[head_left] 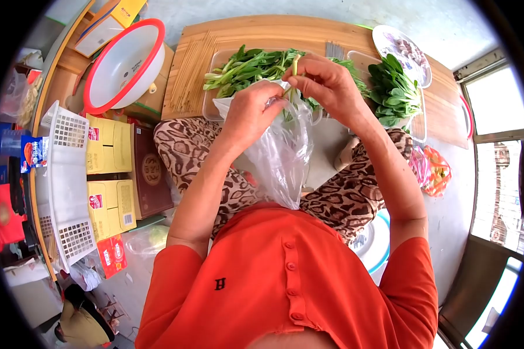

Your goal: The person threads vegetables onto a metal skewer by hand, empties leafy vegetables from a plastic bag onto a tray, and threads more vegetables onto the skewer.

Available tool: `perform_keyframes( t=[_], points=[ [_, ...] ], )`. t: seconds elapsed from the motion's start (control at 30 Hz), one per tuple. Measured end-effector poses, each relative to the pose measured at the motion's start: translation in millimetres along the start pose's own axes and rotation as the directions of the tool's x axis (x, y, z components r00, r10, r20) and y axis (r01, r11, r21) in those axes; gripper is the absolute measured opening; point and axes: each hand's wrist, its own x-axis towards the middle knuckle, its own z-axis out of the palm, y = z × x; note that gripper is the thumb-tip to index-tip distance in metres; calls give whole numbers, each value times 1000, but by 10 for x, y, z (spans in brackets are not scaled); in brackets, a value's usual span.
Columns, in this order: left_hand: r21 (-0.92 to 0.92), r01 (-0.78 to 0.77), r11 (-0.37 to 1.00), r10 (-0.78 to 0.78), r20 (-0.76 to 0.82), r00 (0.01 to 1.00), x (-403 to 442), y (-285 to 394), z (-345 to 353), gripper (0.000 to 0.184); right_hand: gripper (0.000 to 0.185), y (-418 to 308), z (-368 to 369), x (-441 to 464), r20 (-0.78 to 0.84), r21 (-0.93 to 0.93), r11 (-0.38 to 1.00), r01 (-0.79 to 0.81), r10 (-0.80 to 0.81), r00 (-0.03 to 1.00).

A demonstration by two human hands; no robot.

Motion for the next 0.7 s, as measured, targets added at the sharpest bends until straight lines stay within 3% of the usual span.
perform_keyframes(
  t=[0.03, 0.07, 0.17, 0.23, 0.27, 0.3, 0.4, 0.47, 0.5, 0.57, 0.63, 0.7],
  points=[
    [-5, -7, 1000, 7, 1, 1000, -15, 0, 8, 12, 17, 37, 3, 3, 69, 100, 995, -21, 14, 998],
    [-13, -8, 1000, 8, 4, 1000, -33, 9, -3, 12, 16, -80, -48, 16, 38, 210, 975, -67, 60, 997],
    [72, -15, 997, 9, 88, 996, -143, -22, -94, 12, 17, -299, -444, 81, -201, 322, 946, -39, 108, 974],
    [141, -112, 984, 114, -3, 993, -244, -145, -118, 11, 18, -211, -892, 104, -270, 491, 869, 64, 82, 959],
    [160, -53, 986, 51, 14, 999, -290, -161, -170, 12, 21, -275, -1033, 127, -443, 523, 846, 100, 170, 880],
    [176, 0, 984, -6, 35, 999, -351, -184, -236, 13, 19, -93, -1363, 58, -389, 574, 801, 168, 87, 917],
    [182, 78, 980, -83, 20, 996, -477, -276, -413, 12, 21, 355, -2309, -186, -556, 643, 695, 322, 135, 820],
    [114, 175, 978, -176, -3, 984, -551, -317, -539, 10, 17, 741, -3198, -555, -554, 708, 594, 383, 130, 822],
    [63, 239, 969, -238, -18, 971, -587, -369, -604, 9, 15, 545, -3043, -640, -825, 471, 773, 424, 215, 523],
    [-37, 387, 922, -387, -10, 922, -646, -415, -777, 10, 20, 844, -3482, -1004, -849, 529, 641, 557, 402, 344],
    [-131, 389, 912, -397, -36, 917, -680, -454, -853, 16, 15, 1184, -3648, -1352, -864, 469, 642, 607, 476, 164],
    [-201, 183, 962, -238, -301, 923, -736, -517, -906, 22, 21, 1833, -3862, -1805, -849, 523, 719, 458, 486, 208]
  ],
)
